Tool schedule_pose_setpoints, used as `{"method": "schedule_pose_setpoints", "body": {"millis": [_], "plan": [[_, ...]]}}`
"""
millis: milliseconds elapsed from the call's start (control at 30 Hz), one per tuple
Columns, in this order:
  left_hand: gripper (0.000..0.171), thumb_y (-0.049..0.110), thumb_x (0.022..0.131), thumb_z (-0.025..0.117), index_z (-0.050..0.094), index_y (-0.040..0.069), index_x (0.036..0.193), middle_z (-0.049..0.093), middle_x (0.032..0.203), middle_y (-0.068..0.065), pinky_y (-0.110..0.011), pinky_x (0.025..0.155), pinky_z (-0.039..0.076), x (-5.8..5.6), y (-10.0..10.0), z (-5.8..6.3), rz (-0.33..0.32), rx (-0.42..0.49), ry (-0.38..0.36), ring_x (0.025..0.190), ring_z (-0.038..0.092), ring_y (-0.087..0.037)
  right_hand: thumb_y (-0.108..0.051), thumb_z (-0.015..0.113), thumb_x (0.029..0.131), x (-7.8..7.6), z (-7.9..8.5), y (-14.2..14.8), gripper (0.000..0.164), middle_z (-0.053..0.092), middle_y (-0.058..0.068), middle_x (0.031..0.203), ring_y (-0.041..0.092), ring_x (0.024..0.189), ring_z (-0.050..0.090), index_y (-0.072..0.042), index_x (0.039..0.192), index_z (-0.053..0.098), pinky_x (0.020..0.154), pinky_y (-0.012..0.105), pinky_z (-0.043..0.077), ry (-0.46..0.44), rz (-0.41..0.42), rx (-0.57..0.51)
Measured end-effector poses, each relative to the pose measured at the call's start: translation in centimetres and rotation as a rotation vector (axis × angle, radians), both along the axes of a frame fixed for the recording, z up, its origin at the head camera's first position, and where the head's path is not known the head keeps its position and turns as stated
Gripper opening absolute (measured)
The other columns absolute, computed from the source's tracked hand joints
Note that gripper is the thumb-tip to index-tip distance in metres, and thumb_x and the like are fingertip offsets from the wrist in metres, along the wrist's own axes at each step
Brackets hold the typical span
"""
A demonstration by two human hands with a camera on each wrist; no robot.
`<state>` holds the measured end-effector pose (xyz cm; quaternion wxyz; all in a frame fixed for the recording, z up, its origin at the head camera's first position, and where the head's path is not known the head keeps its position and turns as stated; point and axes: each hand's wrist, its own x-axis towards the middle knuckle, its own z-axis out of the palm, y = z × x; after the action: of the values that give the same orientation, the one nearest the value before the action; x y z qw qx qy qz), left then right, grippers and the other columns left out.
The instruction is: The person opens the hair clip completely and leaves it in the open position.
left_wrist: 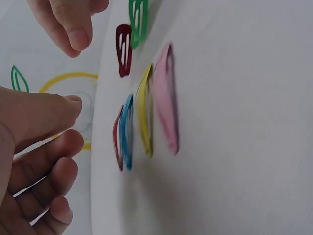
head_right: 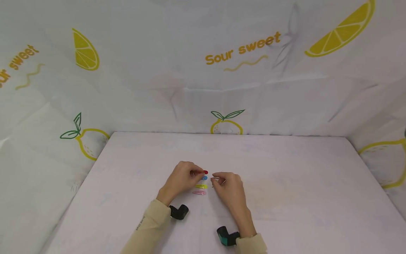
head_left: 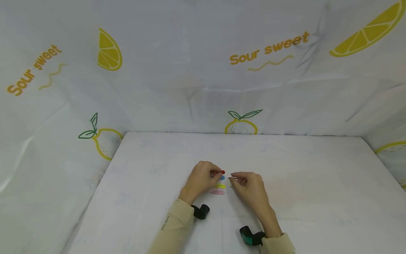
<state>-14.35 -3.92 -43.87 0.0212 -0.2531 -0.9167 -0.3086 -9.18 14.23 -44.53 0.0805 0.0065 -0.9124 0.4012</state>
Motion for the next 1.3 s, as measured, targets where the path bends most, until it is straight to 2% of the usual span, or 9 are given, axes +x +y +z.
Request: {"method": "schedule_pose_setpoints", "body": {"millis": [233, 367, 600, 833, 1067, 1300], "plan": [[0.016, 0.012, 0.089, 0.076, 0.081, 0.009, 0.104, 0.076, 0.087, -0.004, -0.022, 0.069, 0.050, -1.2, -0.9, 0.0, 0.013, -0.093, -0.014, 0.077, 0.065, -0.013, -0.009, 0.077, 0.086, -1.9, 1.0, -1.2, 0.016, 0.063, 0.002, 0.064, 0.014, 0.066, 0.049, -0.004, 0.101, 0.081, 0.060, 0.025, 0.038, -0.071, 0.064, 0.059], [0.017, 0.010, 0.090, 0.074, 0.081, 0.008, 0.106, 0.076, 0.094, -0.006, -0.027, 0.075, 0.054, -1.5, -1.2, -0.4, 0.021, -0.097, -0.038, 0.086, 0.068, -0.017, -0.013, 0.078, 0.087, -2.8, 1.0, -1.8, 0.017, 0.060, 0.001, 0.063, 0.017, 0.069, 0.048, -0.006, 0.103, 0.081, 0.060, 0.027, 0.036, -0.120, 0.078, 0.103], [0.017, 0.012, 0.092, 0.074, 0.081, 0.007, 0.108, 0.075, 0.095, -0.006, -0.026, 0.074, 0.054, -1.8, -1.4, -0.9, 0.029, -0.112, -0.072, 0.086, 0.067, -0.017, -0.012, 0.077, 0.087, -3.9, 0.8, -2.4, 0.019, 0.057, 0.002, 0.060, 0.013, 0.054, 0.045, -0.003, 0.103, 0.081, 0.048, 0.024, 0.033, -0.146, 0.095, 0.138], [0.017, 0.013, 0.093, 0.074, 0.080, 0.006, 0.107, 0.076, 0.099, -0.008, -0.030, 0.079, 0.055, -1.9, -1.2, -0.9, 0.019, -0.124, -0.105, 0.090, 0.069, -0.019, -0.011, 0.076, 0.086, -4.4, 0.4, -2.8, 0.017, 0.058, 0.000, 0.060, 0.012, 0.053, 0.046, -0.005, 0.100, 0.081, 0.047, 0.025, 0.032, -0.173, 0.095, 0.184], [0.015, 0.013, 0.093, 0.075, 0.081, 0.006, 0.105, 0.075, 0.098, -0.006, -0.027, 0.078, 0.054, -2.1, -1.0, -0.9, 0.013, -0.127, -0.123, 0.088, 0.067, -0.017, -0.011, 0.075, 0.088, -4.7, 0.4, -2.9, 0.015, 0.063, 0.001, 0.065, 0.013, 0.056, 0.050, -0.007, 0.100, 0.082, 0.047, 0.025, 0.035, -0.205, 0.105, 0.213], [0.012, 0.013, 0.093, 0.075, 0.082, 0.007, 0.101, 0.073, 0.096, -0.005, -0.028, 0.080, 0.055, -2.1, -0.9, -1.1, 0.009, -0.131, -0.114, 0.091, 0.068, -0.017, -0.013, 0.076, 0.089, -4.8, 0.3, -2.8, 0.015, 0.062, 0.001, 0.067, 0.013, 0.057, 0.051, -0.008, 0.102, 0.082, 0.048, 0.026, 0.037, -0.208, 0.125, 0.219]]}}
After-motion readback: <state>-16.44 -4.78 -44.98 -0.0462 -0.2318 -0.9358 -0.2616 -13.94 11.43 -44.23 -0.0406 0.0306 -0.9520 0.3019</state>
